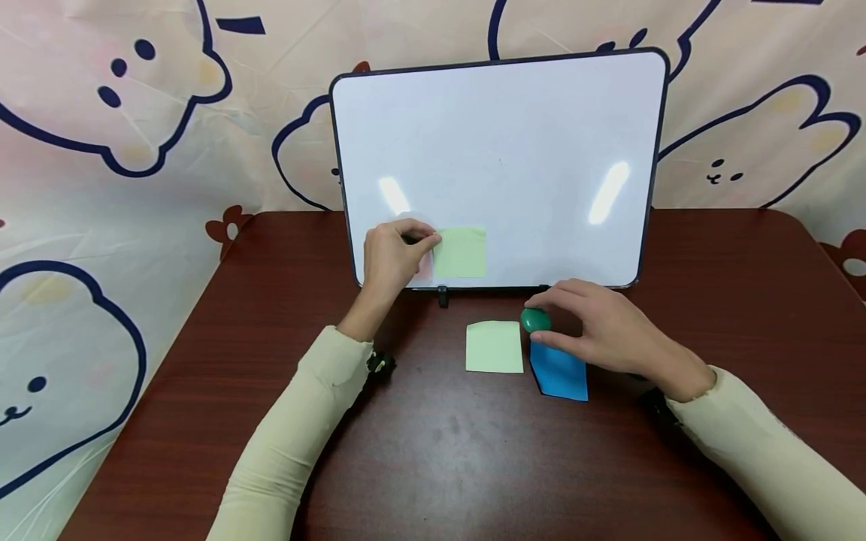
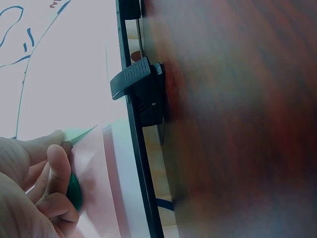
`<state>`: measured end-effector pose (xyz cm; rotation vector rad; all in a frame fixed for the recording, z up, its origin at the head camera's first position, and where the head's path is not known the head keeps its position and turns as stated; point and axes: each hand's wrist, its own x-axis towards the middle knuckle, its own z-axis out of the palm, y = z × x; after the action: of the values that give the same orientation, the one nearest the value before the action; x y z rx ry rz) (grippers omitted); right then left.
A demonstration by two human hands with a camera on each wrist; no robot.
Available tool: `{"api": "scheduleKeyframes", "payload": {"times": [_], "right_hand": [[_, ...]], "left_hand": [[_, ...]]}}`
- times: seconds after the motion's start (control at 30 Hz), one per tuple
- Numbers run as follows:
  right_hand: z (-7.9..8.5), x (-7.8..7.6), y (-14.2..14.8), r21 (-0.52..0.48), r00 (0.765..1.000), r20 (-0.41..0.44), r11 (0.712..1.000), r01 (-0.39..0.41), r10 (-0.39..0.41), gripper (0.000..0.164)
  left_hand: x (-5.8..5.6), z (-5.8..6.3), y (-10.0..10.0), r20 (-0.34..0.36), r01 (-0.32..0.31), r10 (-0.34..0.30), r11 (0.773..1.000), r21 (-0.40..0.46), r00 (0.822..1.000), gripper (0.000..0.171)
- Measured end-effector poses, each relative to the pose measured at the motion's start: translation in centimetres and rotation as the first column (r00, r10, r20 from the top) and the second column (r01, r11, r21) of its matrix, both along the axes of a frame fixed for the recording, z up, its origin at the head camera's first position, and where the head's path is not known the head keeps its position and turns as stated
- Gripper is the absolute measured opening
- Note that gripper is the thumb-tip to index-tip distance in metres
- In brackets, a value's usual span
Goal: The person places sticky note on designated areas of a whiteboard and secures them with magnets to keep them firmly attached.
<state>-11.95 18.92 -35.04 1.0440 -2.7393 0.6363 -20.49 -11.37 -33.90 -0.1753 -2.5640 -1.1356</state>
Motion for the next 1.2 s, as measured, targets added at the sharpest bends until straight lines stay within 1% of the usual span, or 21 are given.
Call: {"api": "scheduleKeyframes", "payload": {"times": [0.3, 0.43, 0.57, 0.67, 0.83, 1.2], "right_hand": [[-0.1, -0.2, -0.6, 0.003, 1.000, -0.020, 1.000, -0.020, 0.020, 0.041], [-0.2, -0.3, -0.9, 0.002, 0.998, -0.053, 0.999, -0.041, 0.041, 0.042], [-0.4, -0.4, -1.2, 0.007, 0.993, -0.104, 0.998, -0.055, 0.055, 0.042], [-0.4, -0.4, -1.4, 0.003, 0.990, -0.123, 0.998, -0.070, 0.070, 0.042], [-0.3, -0.5, -2.0, 0.002, 0.990, -0.111, 0.996, -0.090, 0.090, 0.041], [-0.1, -0.6, -3.0, 0.009, 0.990, -0.096, 0.995, -0.099, 0.099, 0.041]], "left_hand": [[-0.1, -0.1, -0.1, -0.013, 0.002, -0.002, 1.000, -0.003, 1.000, 0.013], [-0.1, -0.2, -0.1, -0.013, 0.000, 0.000, 1.000, -0.004, 1.000, 0.013], [-0.1, -0.2, -0.1, -0.012, 0.002, -0.003, 1.000, -0.005, 1.000, 0.014], [-0.1, -0.2, -0.1, -0.013, 0.002, -0.003, 1.000, -0.005, 1.000, 0.014], [-0.1, -0.2, 0.0, -0.007, 0.000, 0.000, 1.000, 0.000, 1.000, 0.013], [-0.2, -0.2, 0.0, -0.008, -0.003, 0.003, 1.000, -0.009, 1.000, 0.013]]}}
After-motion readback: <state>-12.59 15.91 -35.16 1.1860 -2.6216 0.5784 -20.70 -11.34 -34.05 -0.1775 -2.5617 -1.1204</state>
